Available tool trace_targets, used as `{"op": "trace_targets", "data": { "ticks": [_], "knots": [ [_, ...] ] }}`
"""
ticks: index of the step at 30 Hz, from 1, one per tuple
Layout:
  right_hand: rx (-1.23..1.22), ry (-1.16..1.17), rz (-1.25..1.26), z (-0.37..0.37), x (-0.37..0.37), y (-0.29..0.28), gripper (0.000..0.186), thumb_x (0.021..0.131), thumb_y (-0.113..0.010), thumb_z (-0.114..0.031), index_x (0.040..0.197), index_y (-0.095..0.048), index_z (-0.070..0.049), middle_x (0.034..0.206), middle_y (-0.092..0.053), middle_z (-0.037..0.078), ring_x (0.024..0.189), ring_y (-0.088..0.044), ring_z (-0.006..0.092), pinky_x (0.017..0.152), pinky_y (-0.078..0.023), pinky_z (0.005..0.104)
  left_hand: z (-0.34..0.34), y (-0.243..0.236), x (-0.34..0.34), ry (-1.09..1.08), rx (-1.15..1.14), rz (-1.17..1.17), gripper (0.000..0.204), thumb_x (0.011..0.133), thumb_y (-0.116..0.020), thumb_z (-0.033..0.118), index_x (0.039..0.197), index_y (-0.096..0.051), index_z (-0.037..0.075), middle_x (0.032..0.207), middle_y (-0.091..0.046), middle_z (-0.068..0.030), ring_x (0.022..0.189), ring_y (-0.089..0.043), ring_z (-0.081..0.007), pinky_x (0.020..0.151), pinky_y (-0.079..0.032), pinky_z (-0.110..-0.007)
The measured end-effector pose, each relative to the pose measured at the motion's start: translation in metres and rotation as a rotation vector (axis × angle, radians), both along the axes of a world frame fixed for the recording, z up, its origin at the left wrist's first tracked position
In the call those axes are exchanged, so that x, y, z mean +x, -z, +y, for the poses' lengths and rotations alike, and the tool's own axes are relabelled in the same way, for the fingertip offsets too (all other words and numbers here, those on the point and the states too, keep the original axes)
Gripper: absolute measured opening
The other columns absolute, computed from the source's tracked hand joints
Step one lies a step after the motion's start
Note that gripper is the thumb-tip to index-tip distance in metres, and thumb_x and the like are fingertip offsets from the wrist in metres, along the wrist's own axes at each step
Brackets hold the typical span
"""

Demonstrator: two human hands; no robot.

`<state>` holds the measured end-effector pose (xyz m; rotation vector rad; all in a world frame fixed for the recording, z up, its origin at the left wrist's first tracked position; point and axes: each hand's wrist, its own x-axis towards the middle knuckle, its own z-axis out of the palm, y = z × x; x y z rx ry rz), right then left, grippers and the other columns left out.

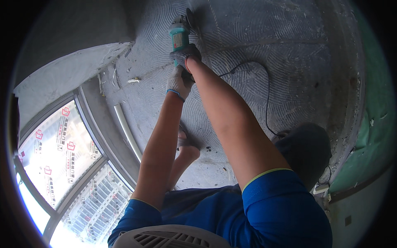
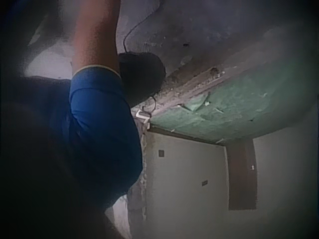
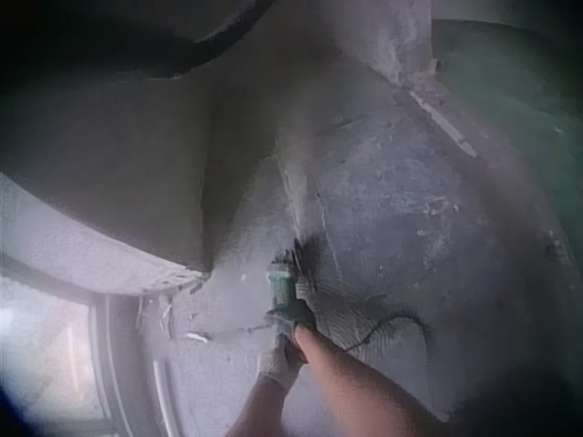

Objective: Using an angle grinder to smooth or cut into a concrete or tiled floor surface during renovation.

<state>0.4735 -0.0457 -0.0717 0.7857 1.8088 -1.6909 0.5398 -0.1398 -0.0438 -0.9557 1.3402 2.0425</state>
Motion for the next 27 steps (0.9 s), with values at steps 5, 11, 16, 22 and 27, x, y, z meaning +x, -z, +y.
{"op": "trace_targets", "data": {
  "ticks": [5,11,16,22,27],
  "knots": [
    [0.018,-0.023,-0.002,0.002,0.009,0.005,0.057,0.069,-0.079,-0.039,0.11,-0.066,-0.002,0.105,-0.069,0.017,0.1,-0.067,0.0268,0.086,-0.052,0.036,-0.004,0.013,0.01,-0.007,0.022,0.005,0.02,0.095,-0.051,0.022,0.1,-0.058,0.003,0.087,-0.065,-0.0098,0.075,-0.062,-0.0244,0.067,-0.052,-0.039],
    [-0.027,-0.037,0.005,0.003,0.018,-0.002,0.061,0.067,-0.079,-0.042,0.11,-0.066,-0.002,0.108,-0.069,0.016,0.101,-0.066,0.0271,0.087,-0.052,0.0355,-0.006,0.016,0.018,-0.024,0.044,0.034,0.021,0.096,-0.048,0.021,0.101,-0.058,0.003,0.089,-0.066,-0.0102,0.076,-0.063,-0.0254,0.065,-0.053,-0.04],
    [-0.004,-0.022,0.007,0.002,0.02,0.005,0.056,0.071,-0.077,-0.04,0.111,-0.066,-0.002,0.106,-0.069,0.017,0.101,-0.066,0.0274,0.087,-0.051,0.0361,-0.002,0.011,0.022,-0.025,0.025,0.031,0.021,0.096,-0.048,0.021,0.101,-0.057,0.003,0.089,-0.066,-0.0105,0.075,-0.064,-0.0269,0.068,-0.054,-0.042],
    [-0.017,-0.031,0.012,-0.001,0.022,0.008,0.065,0.062,-0.082,-0.044,0.109,-0.066,-0.001,0.109,-0.068,0.017,0.101,-0.066,0.0278,0.087,-0.053,0.0352,-0.004,0.009,0.024,-0.019,-0.004,0.031,0.021,0.095,-0.05,0.021,0.1,-0.057,0.002,0.087,-0.066,-0.0117,0.072,-0.063,-0.0273,0.067,-0.055,-0.043],
    [-0.03,-0.016,0.03,0.001,0.025,0.009,0.063,0.063,-0.082,-0.043,0.107,-0.067,-0.001,0.107,-0.069,0.017,0.101,-0.067,0.0282,0.086,-0.053,0.0359,-0.001,0.008,0.026,-0.034,-0.036,0.014,0.021,0.095,-0.052,0.023,0.097,-0.058,0.002,0.083,-0.064,-0.0108,0.068,-0.063,-0.0273,0.064,-0.054,-0.043]
  ]
}}
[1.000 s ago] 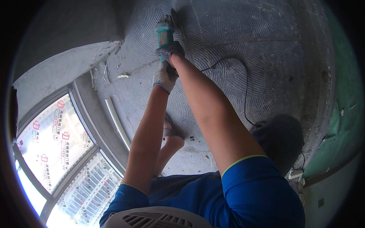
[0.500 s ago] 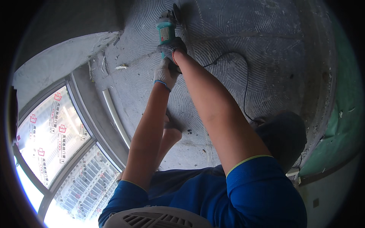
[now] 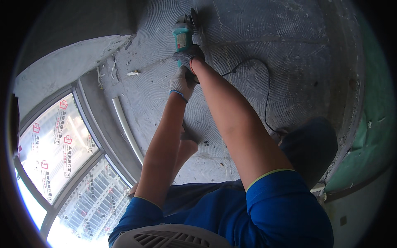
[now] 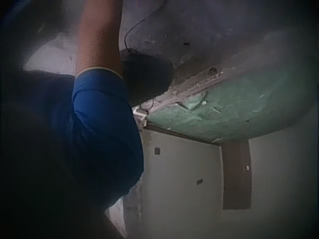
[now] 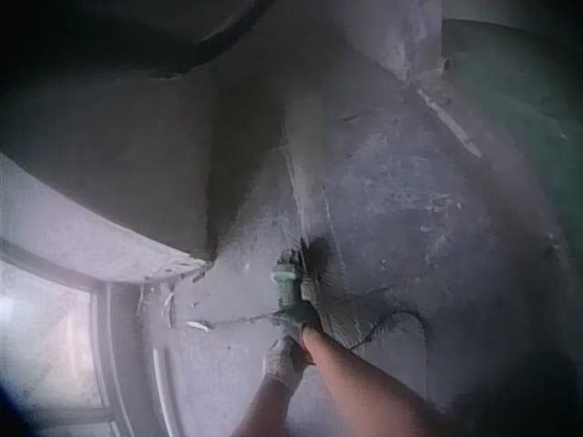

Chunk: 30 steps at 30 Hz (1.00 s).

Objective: Using an angle grinder to smooth or cut into a concrete or tiled floor surface during renovation.

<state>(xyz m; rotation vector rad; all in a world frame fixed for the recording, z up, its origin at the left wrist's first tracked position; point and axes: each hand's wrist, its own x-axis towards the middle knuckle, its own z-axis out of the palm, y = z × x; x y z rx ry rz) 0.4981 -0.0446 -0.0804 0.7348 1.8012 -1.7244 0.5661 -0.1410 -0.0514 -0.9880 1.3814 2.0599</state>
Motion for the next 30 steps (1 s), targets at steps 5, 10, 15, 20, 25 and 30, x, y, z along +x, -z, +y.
{"op": "trace_targets", "data": {
  "ticks": [5,10,15,20,25,30],
  "knots": [
    [-0.014,-0.016,-0.036,0.003,0.006,-0.012,0.056,0.067,-0.08,-0.035,0.11,-0.066,-0.002,0.107,-0.069,0.016,0.102,-0.066,0.026,0.089,-0.05,0.0354,0.009,-0.014,0.005,-0.061,0.006,-0.015,0.013,0.089,-0.06,0.018,0.09,-0.057,0.005,0.073,-0.058,-0.006,0.06,-0.058,-0.0194,0.057,-0.052,-0.035],
    [0.019,-0.024,-0.035,-0.001,0.008,-0.013,0.055,0.067,-0.081,-0.035,0.108,-0.067,-0.002,0.105,-0.07,0.016,0.099,-0.067,0.026,0.087,-0.051,0.0356,0.004,-0.012,0.008,-0.037,0.016,-0.012,0.012,0.089,-0.06,0.017,0.09,-0.057,0.005,0.075,-0.058,-0.0057,0.062,-0.059,-0.0191,0.06,-0.053,-0.035],
    [-0.029,-0.004,-0.051,0.0,0.011,-0.005,0.055,0.067,-0.08,-0.035,0.108,-0.067,-0.001,0.105,-0.07,0.016,0.098,-0.067,0.0259,0.086,-0.051,0.0359,0.007,-0.013,0.012,-0.045,0.031,-0.001,0.013,0.09,-0.059,0.018,0.093,-0.058,0.005,0.078,-0.06,-0.005,0.064,-0.06,-0.0177,0.06,-0.053,-0.034],
    [0.008,-0.026,-0.057,0.0,0.013,-0.017,0.054,0.067,-0.08,-0.034,0.109,-0.066,-0.001,0.105,-0.069,0.016,0.098,-0.067,0.0255,0.086,-0.051,0.0358,0.004,-0.014,0.015,-0.048,0.045,0.011,0.014,0.092,-0.058,0.018,0.095,-0.058,0.005,0.08,-0.061,-0.0055,0.067,-0.062,-0.0185,0.062,-0.055,-0.035],
    [-0.039,-0.029,-0.067,0.002,0.016,-0.016,0.057,0.067,-0.081,-0.034,0.11,-0.066,-0.001,0.105,-0.069,0.016,0.098,-0.067,0.0257,0.086,-0.051,0.0355,0.004,-0.014,0.019,-0.038,0.069,0.017,0.016,0.092,-0.057,0.019,0.098,-0.058,0.004,0.083,-0.063,-0.0063,0.07,-0.063,-0.0194,0.063,-0.055,-0.035],
    [-0.05,-0.019,-0.055,0.001,0.02,-0.016,0.059,0.067,-0.081,-0.037,0.111,-0.065,-0.001,0.106,-0.069,0.017,0.099,-0.066,0.0267,0.086,-0.051,0.0355,0.009,-0.018,0.022,-0.075,0.013,0.001,0.017,0.091,-0.059,0.021,0.097,-0.059,0.005,0.082,-0.062,-0.0061,0.068,-0.063,-0.0197,0.061,-0.055,-0.036]
  ]
}}
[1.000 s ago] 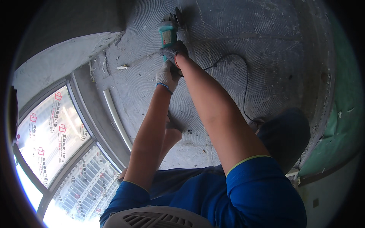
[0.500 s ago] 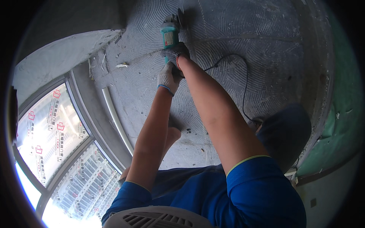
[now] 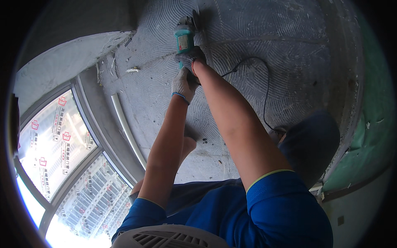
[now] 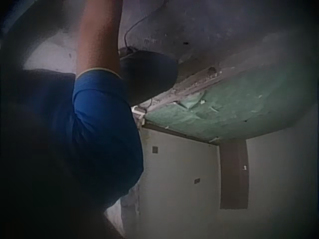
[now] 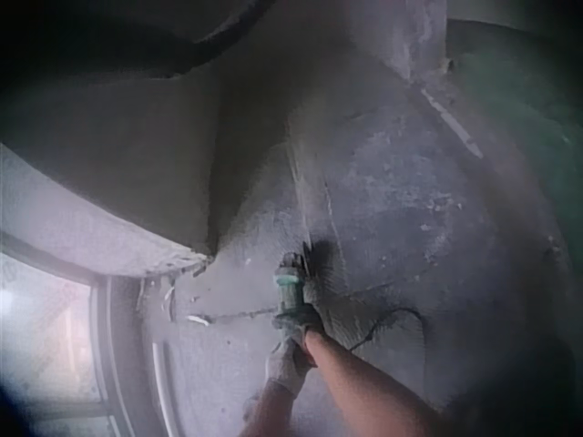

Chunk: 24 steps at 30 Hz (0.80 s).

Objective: Using an angle grinder to smooth or cut into a concrete or tiled floor surface during renovation.

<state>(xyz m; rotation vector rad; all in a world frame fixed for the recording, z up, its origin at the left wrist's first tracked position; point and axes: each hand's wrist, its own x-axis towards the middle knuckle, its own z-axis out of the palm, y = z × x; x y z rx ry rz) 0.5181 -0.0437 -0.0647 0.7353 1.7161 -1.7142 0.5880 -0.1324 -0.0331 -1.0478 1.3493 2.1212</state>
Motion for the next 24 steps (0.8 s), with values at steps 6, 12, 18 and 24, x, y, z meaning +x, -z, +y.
{"op": "trace_targets", "data": {
  "ticks": [6,12,18,24],
  "knots": [
    [0.008,0.0,0.031,0.001,0.001,0.004,0.058,0.066,-0.081,-0.036,0.109,-0.067,-0.001,0.106,-0.069,0.017,0.098,-0.067,0.027,0.086,-0.052,0.0359,0.002,0.002,0.001,0.015,-0.037,0.002,0.017,0.09,-0.06,0.021,0.095,-0.058,0.005,0.075,-0.06,-0.0059,0.062,-0.06,-0.0192,0.058,-0.054,-0.036],
    [-0.017,-0.012,0.016,0.0,0.006,0.0,0.057,0.068,-0.08,-0.036,0.111,-0.065,-0.002,0.106,-0.069,0.017,0.1,-0.066,0.0265,0.088,-0.05,0.0358,0.001,-0.004,0.004,0.033,-0.05,-0.002,0.02,0.089,-0.062,0.024,0.096,-0.058,0.005,0.077,-0.06,-0.0059,0.063,-0.06,-0.0186,0.059,-0.054,-0.036],
    [0.013,-0.012,0.009,-0.007,0.009,0.01,0.054,0.069,-0.081,-0.033,0.111,-0.065,-0.002,0.104,-0.069,0.015,0.097,-0.066,0.0252,0.087,-0.05,0.0355,-0.006,-0.001,0.01,0.064,-0.06,-0.04,0.024,0.088,-0.065,0.026,0.102,-0.059,0.007,0.083,-0.061,-0.0055,0.071,-0.061,-0.0175,0.063,-0.055,-0.035],
    [-0.06,0.021,0.011,-0.004,0.016,0.009,0.055,0.068,-0.082,-0.033,0.111,-0.065,-0.002,0.103,-0.069,0.015,0.095,-0.066,0.025,0.086,-0.05,0.0354,-0.001,-0.002,0.013,0.035,-0.091,-0.04,0.024,0.088,-0.065,0.025,0.101,-0.059,0.007,0.081,-0.06,-0.0048,0.07,-0.06,-0.0173,0.063,-0.055,-0.035]
  ]
}}
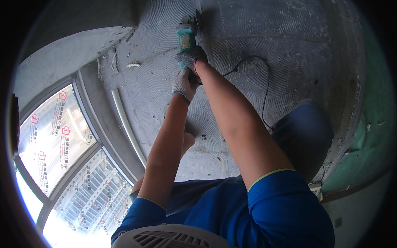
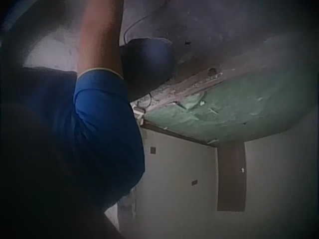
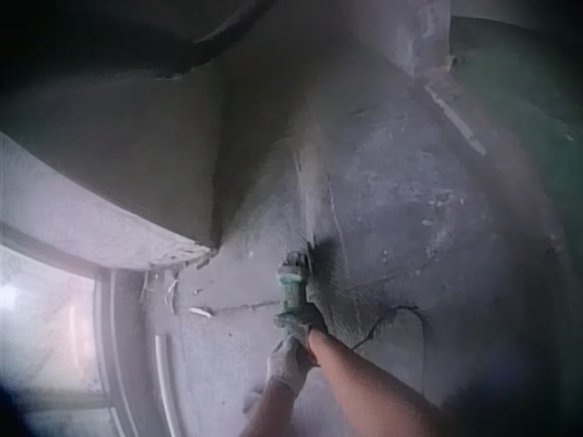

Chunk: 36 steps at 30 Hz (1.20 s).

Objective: Using an angle grinder to smooth or cut into a concrete or tiled floor surface during renovation.

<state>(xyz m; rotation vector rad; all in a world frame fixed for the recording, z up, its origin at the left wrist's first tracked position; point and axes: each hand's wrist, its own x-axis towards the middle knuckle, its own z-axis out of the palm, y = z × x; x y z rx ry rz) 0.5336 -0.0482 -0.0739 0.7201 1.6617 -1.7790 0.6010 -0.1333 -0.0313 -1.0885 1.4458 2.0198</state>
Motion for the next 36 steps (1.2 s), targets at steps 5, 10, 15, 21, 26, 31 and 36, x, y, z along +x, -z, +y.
{"op": "trace_targets", "data": {
  "ticks": [5,10,15,21,26,31,36],
  "knots": [
    [0.03,-0.016,0.026,-0.002,0.004,0.0,0.054,0.068,-0.082,-0.032,0.108,-0.065,-0.001,0.101,-0.069,0.014,0.093,-0.066,0.0247,0.085,-0.051,0.0354,-0.002,0.003,0.005,-0.009,0.016,0.01,0.023,0.088,-0.064,0.025,0.101,-0.059,0.006,0.08,-0.06,-0.0039,0.067,-0.061,-0.0168,0.062,-0.056,-0.035],
    [-0.007,0.006,-0.001,-0.002,0.009,0.005,0.052,0.068,-0.082,-0.032,0.106,-0.066,-0.001,0.1,-0.07,0.014,0.092,-0.067,0.0241,0.084,-0.051,0.0355,0.001,0.0,0.008,0.005,-0.032,-0.009,0.02,0.096,-0.05,0.021,0.101,-0.058,0.004,0.085,-0.064,-0.0092,0.069,-0.064,-0.0242,0.064,-0.057,-0.041],
    [0.039,-0.019,0.027,-0.001,0.015,0.003,0.051,0.068,-0.082,-0.032,0.106,-0.065,-0.001,0.099,-0.07,0.014,0.091,-0.067,0.0244,0.083,-0.052,0.0357,0.002,-0.002,0.015,0.0,0.008,0.006,0.021,0.095,-0.05,0.021,0.102,-0.058,0.004,0.087,-0.065,-0.0095,0.07,-0.065,-0.0246,0.064,-0.056,-0.042],
    [-0.041,-0.018,0.013,-0.004,0.021,-0.015,0.054,0.068,-0.082,-0.032,0.108,-0.065,-0.002,0.101,-0.069,0.015,0.093,-0.067,0.025,0.084,-0.052,0.0352,-0.009,-0.001,0.023,-0.035,0.021,0.001,0.023,0.088,-0.064,0.024,0.101,-0.059,0.005,0.087,-0.063,-0.0064,0.073,-0.063,-0.0187,0.065,-0.055,-0.035],
    [0.015,-0.015,0.025,0.0,0.026,-0.006,0.054,0.067,-0.081,-0.033,0.108,-0.065,-0.002,0.102,-0.069,0.015,0.094,-0.067,0.0258,0.085,-0.052,0.0351,-0.001,-0.005,0.027,-0.029,-0.002,-0.026,0.026,0.088,-0.066,0.025,0.102,-0.059,0.005,0.087,-0.063,-0.0066,0.072,-0.063,-0.0188,0.065,-0.056,-0.035],
    [0.005,-0.048,0.026,-0.002,0.029,-0.007,0.056,0.067,-0.081,-0.035,0.109,-0.064,-0.002,0.104,-0.069,0.016,0.097,-0.066,0.0267,0.086,-0.051,0.0353,-0.003,-0.004,0.03,-0.024,0.005,-0.022,0.019,0.095,-0.053,0.022,0.1,-0.058,0.004,0.088,-0.065,-0.0093,0.074,-0.065,-0.0253,0.066,-0.056,-0.042],
    [0.015,-0.025,-0.003,0.001,0.032,-0.011,0.059,0.067,-0.081,-0.038,0.108,-0.064,-0.001,0.104,-0.069,0.016,0.097,-0.066,0.027,0.086,-0.052,0.0352,-0.001,-0.007,0.033,-0.024,0.0,-0.007,0.021,0.094,-0.055,0.023,0.103,-0.058,0.003,0.092,-0.065,-0.0096,0.075,-0.065,-0.0254,0.068,-0.056,-0.042]
  ]
}}
